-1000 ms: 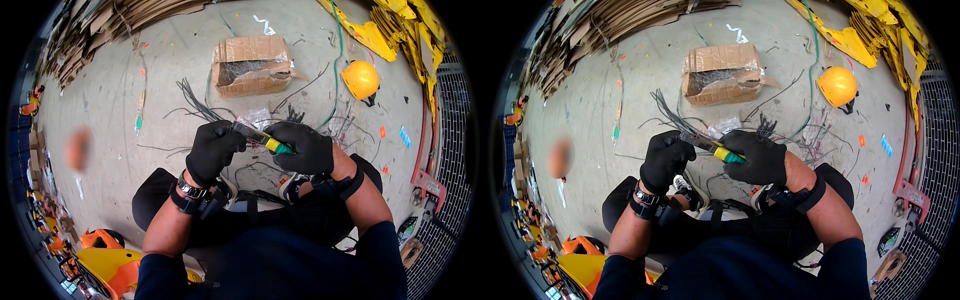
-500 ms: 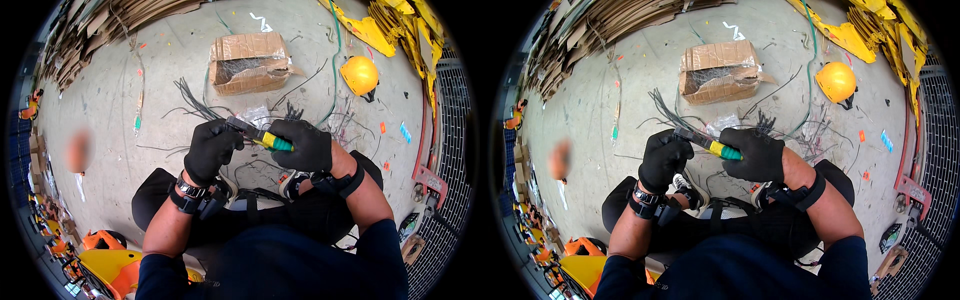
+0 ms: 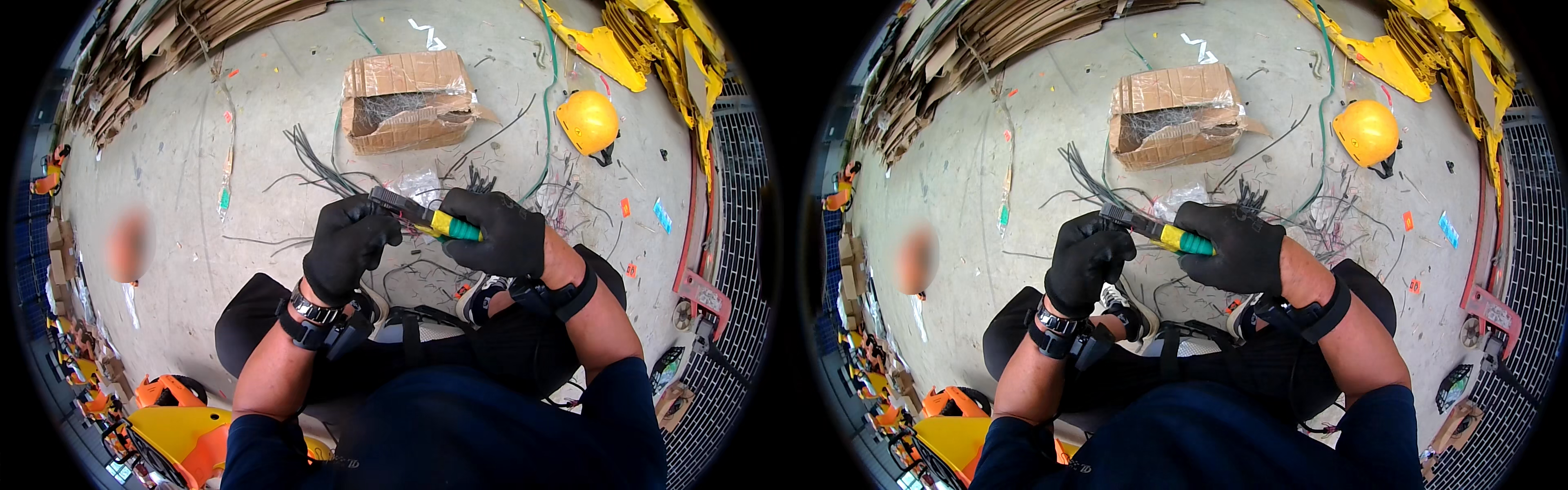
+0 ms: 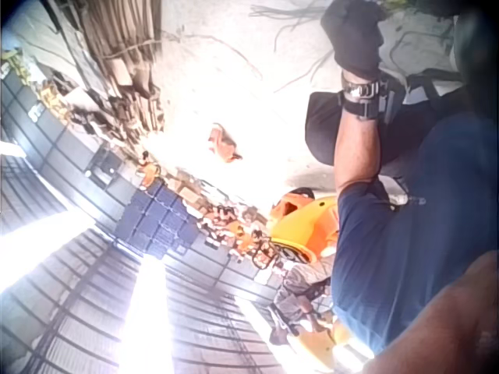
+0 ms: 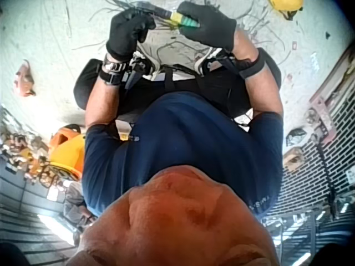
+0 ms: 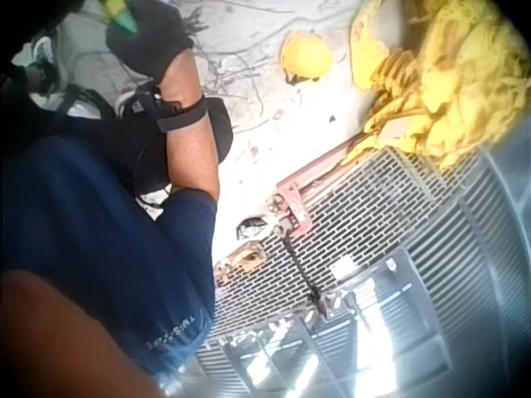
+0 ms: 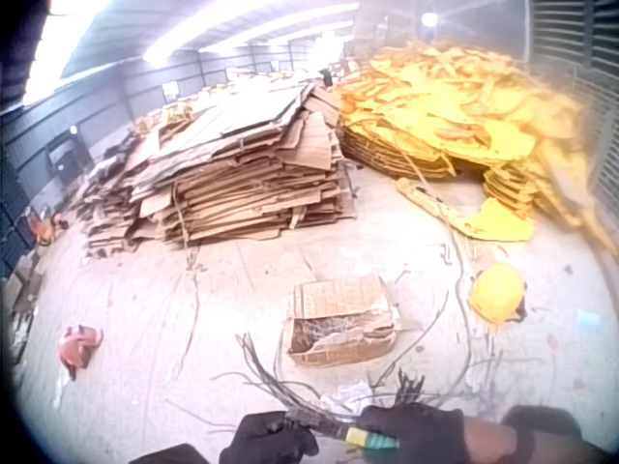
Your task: The person uses a pair of pliers to cut individual strands of wire from a bundle on the floor.
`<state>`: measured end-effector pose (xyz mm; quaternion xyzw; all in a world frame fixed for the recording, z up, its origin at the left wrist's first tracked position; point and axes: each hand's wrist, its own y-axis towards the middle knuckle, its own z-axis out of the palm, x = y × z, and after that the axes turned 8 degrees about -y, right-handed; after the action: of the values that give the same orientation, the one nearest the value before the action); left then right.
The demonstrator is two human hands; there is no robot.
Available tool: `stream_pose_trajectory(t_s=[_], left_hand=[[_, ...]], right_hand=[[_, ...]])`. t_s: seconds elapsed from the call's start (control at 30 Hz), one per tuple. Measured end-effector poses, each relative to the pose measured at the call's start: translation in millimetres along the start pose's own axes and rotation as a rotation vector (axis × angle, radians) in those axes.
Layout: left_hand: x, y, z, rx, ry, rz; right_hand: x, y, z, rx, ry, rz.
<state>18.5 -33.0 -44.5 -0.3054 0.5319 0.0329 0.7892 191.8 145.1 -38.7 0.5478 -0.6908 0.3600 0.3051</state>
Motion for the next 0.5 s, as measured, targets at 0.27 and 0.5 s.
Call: stream_pose_trajectory(t_s=[0.27, 0.5], left_hand=[[-2.2, -0.6, 3.2, -0.009, 0.001, -0.004], [-1.4, -0.8, 7.3, -0.016, 0.042, 0.076]], right_hand=[[-1.3, 2.2, 1.5, -0.052, -0.135, -0.059], [7.6, 3.9, -4.0, -0.065, -0.095, -0.045]])
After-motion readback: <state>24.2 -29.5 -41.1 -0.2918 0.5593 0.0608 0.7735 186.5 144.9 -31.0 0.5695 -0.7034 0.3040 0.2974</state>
